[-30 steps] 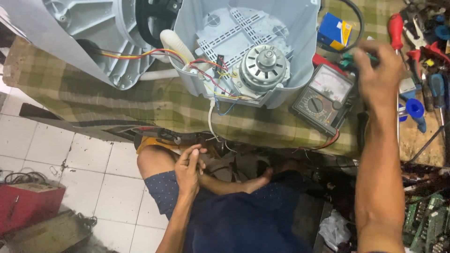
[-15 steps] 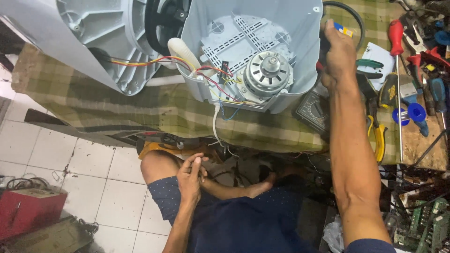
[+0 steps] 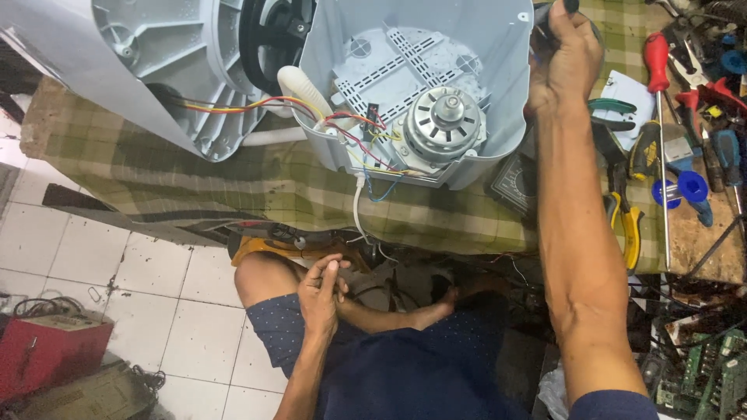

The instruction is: The person repairs an appliance by twisting and taping wires inside the unit. They use electrical tape to secure connections and place a small black component into the wiring harness.

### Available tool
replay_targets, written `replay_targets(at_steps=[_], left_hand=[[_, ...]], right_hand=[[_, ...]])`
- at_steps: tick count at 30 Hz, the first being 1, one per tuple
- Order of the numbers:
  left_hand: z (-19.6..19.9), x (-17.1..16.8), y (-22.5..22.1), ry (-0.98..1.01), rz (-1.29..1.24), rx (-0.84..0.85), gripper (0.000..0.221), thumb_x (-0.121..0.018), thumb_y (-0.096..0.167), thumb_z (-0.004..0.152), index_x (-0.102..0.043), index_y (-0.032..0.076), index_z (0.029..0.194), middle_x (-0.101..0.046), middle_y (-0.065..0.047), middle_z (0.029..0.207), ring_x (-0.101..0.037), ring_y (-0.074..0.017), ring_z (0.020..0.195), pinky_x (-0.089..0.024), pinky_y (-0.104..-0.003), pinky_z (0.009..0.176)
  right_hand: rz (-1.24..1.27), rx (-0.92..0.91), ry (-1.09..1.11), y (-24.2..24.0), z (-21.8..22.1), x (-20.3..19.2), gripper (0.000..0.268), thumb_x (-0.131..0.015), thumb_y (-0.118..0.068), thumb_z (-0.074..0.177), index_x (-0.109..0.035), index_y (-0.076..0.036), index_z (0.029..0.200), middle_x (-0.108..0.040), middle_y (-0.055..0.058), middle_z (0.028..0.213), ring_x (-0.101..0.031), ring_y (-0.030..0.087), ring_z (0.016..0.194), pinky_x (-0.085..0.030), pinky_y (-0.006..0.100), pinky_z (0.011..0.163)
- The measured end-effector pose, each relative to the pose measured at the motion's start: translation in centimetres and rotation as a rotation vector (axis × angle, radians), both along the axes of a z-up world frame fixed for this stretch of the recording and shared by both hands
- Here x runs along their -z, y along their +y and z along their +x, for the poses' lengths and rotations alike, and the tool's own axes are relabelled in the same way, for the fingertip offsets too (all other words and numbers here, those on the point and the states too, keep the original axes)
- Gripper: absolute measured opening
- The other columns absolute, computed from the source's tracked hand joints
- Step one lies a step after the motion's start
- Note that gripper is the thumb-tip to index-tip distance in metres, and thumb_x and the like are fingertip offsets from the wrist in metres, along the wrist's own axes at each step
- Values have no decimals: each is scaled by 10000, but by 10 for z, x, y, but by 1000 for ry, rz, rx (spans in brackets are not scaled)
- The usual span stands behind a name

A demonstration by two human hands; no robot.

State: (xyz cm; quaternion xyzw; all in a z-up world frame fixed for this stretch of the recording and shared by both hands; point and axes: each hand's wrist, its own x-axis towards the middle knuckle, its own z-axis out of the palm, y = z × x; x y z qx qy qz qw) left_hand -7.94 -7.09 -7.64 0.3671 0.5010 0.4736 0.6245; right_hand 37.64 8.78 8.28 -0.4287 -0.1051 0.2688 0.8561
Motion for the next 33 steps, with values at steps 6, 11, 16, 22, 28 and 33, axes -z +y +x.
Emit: replay_targets(at_steps=[6, 11, 16, 22, 28, 33], left_hand=[[1, -14, 1, 23, -10, -5, 250, -658, 246, 981, -725, 32, 1092, -782, -111, 935, -565, -92, 512, -394, -202, 407], [8, -27, 14, 62, 125, 1, 234, -638, 228, 1001, -732, 40, 1103, -795, -115, 953, -542, -72, 502, -414, -196, 405], [33, -55, 32, 19, 244, -14, 231, -635, 196, 1004, -717, 28, 1140, -801, -142, 1005, -579, -56, 548, -453, -185, 435], [65, -81, 18, -11, 403, 188, 185, -649, 133, 1019, -740, 32, 1145, -795, -174, 986, -689, -119, 632, -548, -238, 488], [71, -89, 5, -143, 413, 282, 263, -731, 165, 963, -731, 13, 1178, -782, -152, 1069, -708, -131, 796, -592, -249, 585], [69, -91, 6, -31, 488, 253, 203, -802, 146, 919, -779, 48, 1096, -769, -98, 1040, -603, -95, 861, -580, -289, 694]], right_hand=[[6, 153, 220, 0, 40, -3, 124, -744, -25, 906, -666, 24, 991, -772, 220, 847, -814, 378, 752, -677, 479, 671], [44, 96, -136, -71, 59, -9, 184, -739, -137, 926, -740, -13, 1063, -820, 210, 961, -807, 294, 890, -668, 399, 767], [27, 34, -285, -167, -63, -21, 362, -729, -193, 965, -748, -36, 1290, -790, 60, 1188, -718, 143, 1118, -595, 279, 1091], [-346, -379, -440, -206, -214, 30, 166, -745, -39, 878, -609, -46, 973, -744, 188, 882, -775, 228, 877, -543, 267, 794], [-331, -487, -331, -200, -245, 43, 153, -801, -42, 866, -705, -13, 981, -707, 117, 784, -692, 136, 768, -568, 284, 725], [-352, -529, -372, -199, -242, 56, 115, -783, -58, 903, -691, -38, 968, -722, 97, 843, -671, 128, 804, -552, 297, 765]])
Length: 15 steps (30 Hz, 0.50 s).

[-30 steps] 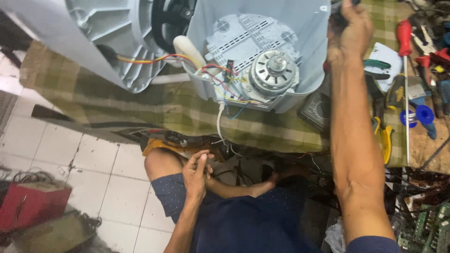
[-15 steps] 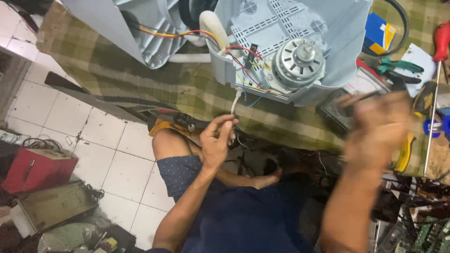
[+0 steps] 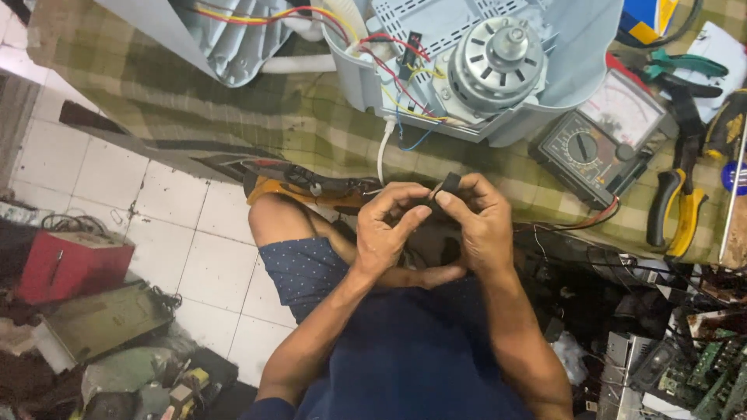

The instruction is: The person repairs an appliance by twisting and taping wires inside the unit. They use electrical tape to secure connections and place a small black component into the wiring harness.

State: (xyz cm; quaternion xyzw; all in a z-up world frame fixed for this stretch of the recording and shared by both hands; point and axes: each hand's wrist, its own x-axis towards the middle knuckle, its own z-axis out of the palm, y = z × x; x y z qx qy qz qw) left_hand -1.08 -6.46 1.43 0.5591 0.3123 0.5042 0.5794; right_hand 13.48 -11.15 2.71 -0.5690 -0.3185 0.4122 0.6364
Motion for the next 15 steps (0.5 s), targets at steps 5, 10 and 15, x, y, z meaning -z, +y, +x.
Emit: replay_targets(at_steps=[5, 10, 15], left_hand=[[10, 4, 1, 37, 11, -10, 223, -857, 131, 858, -788, 77, 1063, -769, -67, 1011, -633, -96, 870, -569, -283, 784], [22, 16, 2, 15, -20, -12, 226, -876, 59, 816, -786, 42, 1023, -760, -98, 982, -666, -123, 880, -588, -309, 810], [16, 32, 0, 44, -21, 123, 120, -829, 99, 886, -754, 14, 926, -746, -148, 934, -657, -185, 840, -564, -394, 772]], right_hand=[[12, 17, 2, -2, 5, 19, 118, -796, -67, 903, -691, -48, 953, -729, 88, 885, -651, 124, 844, -538, 307, 784], [-8, 16, -19, -6, 16, 37, 124, -802, -67, 894, -691, -38, 944, -721, 81, 918, -627, 130, 900, -538, 335, 823], [-38, -35, -37, -15, 21, 37, 78, -776, -14, 892, -699, -26, 895, -689, 86, 825, -609, 153, 826, -527, 365, 784]])
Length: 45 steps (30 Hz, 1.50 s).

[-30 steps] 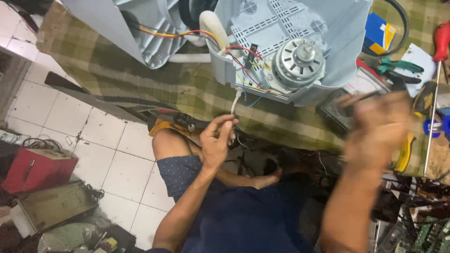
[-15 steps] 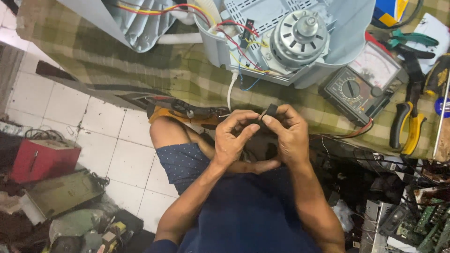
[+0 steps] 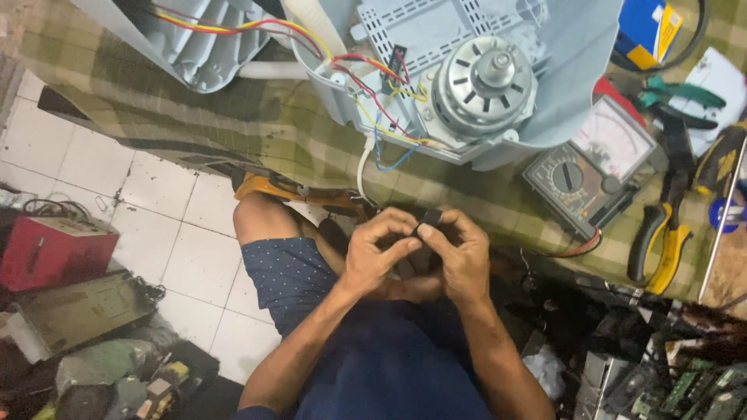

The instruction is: The person repairs an appliance by twisting and taping wires inside the unit. They use electrical tape to secure connections and place a small black component into the wiring harness.

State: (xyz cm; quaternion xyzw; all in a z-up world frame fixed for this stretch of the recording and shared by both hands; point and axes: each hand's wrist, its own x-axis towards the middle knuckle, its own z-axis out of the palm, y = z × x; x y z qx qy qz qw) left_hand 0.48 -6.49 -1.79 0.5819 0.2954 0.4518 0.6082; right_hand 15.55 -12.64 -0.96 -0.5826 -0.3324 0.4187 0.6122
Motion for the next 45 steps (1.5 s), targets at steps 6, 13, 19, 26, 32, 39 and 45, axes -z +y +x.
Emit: replay_targets(at_steps=[6, 13, 19, 26, 32, 39, 45], left_hand=[[-16, 22, -10, -72, -92, 8, 129, -817, 116, 904, -735, 17, 908, -755, -132, 906, -673, -164, 846, -556, -371, 790], [-33, 6, 12, -72, -164, 148, 140, -814, 139, 913, -742, 19, 928, -746, -116, 834, -598, -123, 740, -517, -331, 643], [-43, 2, 30, -83, -239, 236, 165, -815, 171, 905, -737, 34, 953, -681, -36, 697, -558, -73, 640, -492, -230, 530], [-50, 5, 31, -135, -371, 270, 202, -827, 173, 894, -733, -2, 932, -677, -127, 668, -601, -120, 589, -525, -256, 466], [-61, 3, 37, -98, -344, 297, 190, -822, 170, 894, -735, 5, 925, -667, -117, 662, -585, -117, 594, -511, -258, 476], [-79, -9, 46, -76, -290, 286, 170, -796, 153, 923, -736, -6, 933, -672, -124, 657, -598, -114, 568, -523, -265, 451], [-80, -12, 51, -100, -298, 322, 183, -749, 170, 958, -715, -8, 937, -607, -99, 584, -545, -119, 482, -478, -259, 416]], right_hand=[[19, -93, -85, -5, -3, -5, 120, -803, 7, 861, -684, -1, 867, -691, 130, 838, -638, 180, 862, -531, 362, 836], [-14, -52, -101, 2, -8, -9, 137, -805, -20, 855, -686, -9, 922, -720, 129, 904, -631, 170, 881, -522, 367, 823], [-47, 45, 82, 12, -28, -13, 219, -812, -87, 824, -681, -54, 996, -736, 88, 956, -684, 138, 898, -532, 295, 851], [-35, 12, 247, 20, -46, -42, 229, -796, -8, 794, -700, -10, 1002, -714, 58, 836, -699, 90, 720, -558, 200, 677], [-64, -61, 224, 21, -48, -54, 310, -790, 21, 773, -698, 17, 1069, -630, 20, 784, -632, 50, 657, -534, 179, 631], [-171, -232, -536, 24, -24, -68, 397, -802, -71, 840, -704, -38, 1224, -777, 141, 979, -737, 231, 920, -566, 391, 849], [459, -464, -1337, 35, -40, -91, 432, -683, -308, 942, -641, -96, 1316, -642, 189, 1313, -632, 431, 1233, -527, 539, 1007]])
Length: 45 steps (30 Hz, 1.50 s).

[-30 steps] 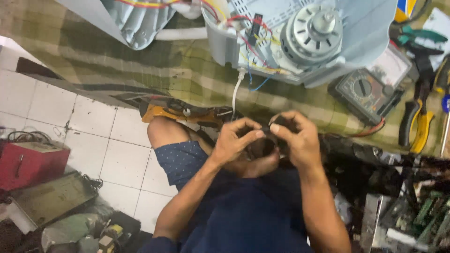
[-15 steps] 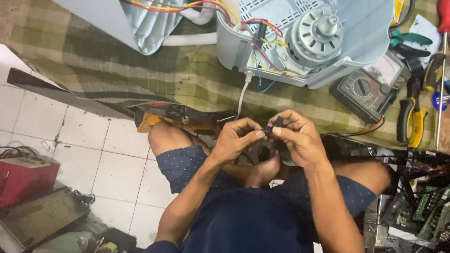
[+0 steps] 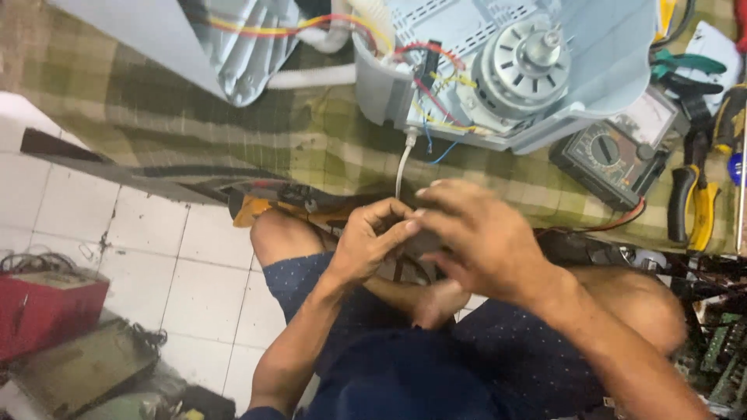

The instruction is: The person repairs an appliance by twisting and taping wires inside the unit. They use electrical tape to secure connections and place a small black component into the wiring harness.

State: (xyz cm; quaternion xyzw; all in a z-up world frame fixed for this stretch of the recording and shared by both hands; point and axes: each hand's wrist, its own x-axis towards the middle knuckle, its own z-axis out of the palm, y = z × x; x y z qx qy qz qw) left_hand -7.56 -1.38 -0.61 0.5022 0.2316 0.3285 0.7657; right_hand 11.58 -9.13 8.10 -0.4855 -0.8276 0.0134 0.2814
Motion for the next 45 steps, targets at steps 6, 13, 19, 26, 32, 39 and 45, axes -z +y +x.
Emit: replay_targets(at_steps=[6, 13, 19, 26, 32, 39, 45], left_hand=[[7, -16, 8, -73, -84, 44, 236, -712, 226, 979, -690, -5, 939, -549, -67, 542, -493, -101, 446, -446, -256, 382], [1, -28, 5, -106, -352, -11, 206, -718, 189, 963, -638, 5, 916, -466, -33, 527, -483, -102, 424, -405, -211, 332], [14, -19, 2, -125, -486, -12, 229, -705, 230, 954, -632, 16, 988, -418, -11, 615, -490, -94, 447, -405, -204, 326], [38, -15, 8, -172, -524, -107, 232, -687, 263, 988, -606, 45, 983, -486, -43, 634, -545, -113, 456, -433, -219, 320], [66, -25, 13, 138, 49, -590, 233, -721, 189, 983, -660, 25, 1136, -683, -134, 839, -613, -113, 581, -499, -207, 446], [86, -9, 17, 142, 200, -668, 163, -730, 96, 976, -715, -10, 1099, -762, -183, 780, -650, -123, 508, -534, -235, 411], [79, 2, 17, -29, 23, -655, 217, -740, 76, 963, -711, -57, 1132, -768, -254, 990, -735, -195, 631, -642, -290, 486]], right_hand=[[227, -91, -109, 22, -9, -15, 214, -542, -103, 1031, -691, -62, 1180, -667, 156, 1167, -697, 342, 1129, -524, 502, 1064], [239, -199, 13, 38, 0, -28, 270, -449, -77, 1040, -697, -23, 1131, -702, 154, 1100, -740, 324, 1001, -585, 487, 957], [223, -216, 1, 45, 12, -26, 291, -429, -42, 1025, -715, -23, 1073, -637, 90, 900, -702, 262, 811, -609, 452, 885], [-42, -138, 310, 50, 40, -12, 205, -617, 59, 906, -699, -14, 1078, -596, 115, 849, -593, 284, 616, -553, 415, 592], [-209, 28, 654, 55, 56, -4, 87, -723, -71, 969, -760, -30, 1037, -662, 91, 839, -604, 193, 691, -516, 358, 651], [-320, 114, 787, 55, 45, -2, 98, -683, -82, 1018, -744, -9, 994, -707, 153, 925, -682, 218, 870, -548, 408, 785], [-339, 135, 645, 65, 41, 5, 114, -672, -97, 1021, -774, -49, 1027, -694, 99, 712, -710, 258, 703, -542, 395, 697]])
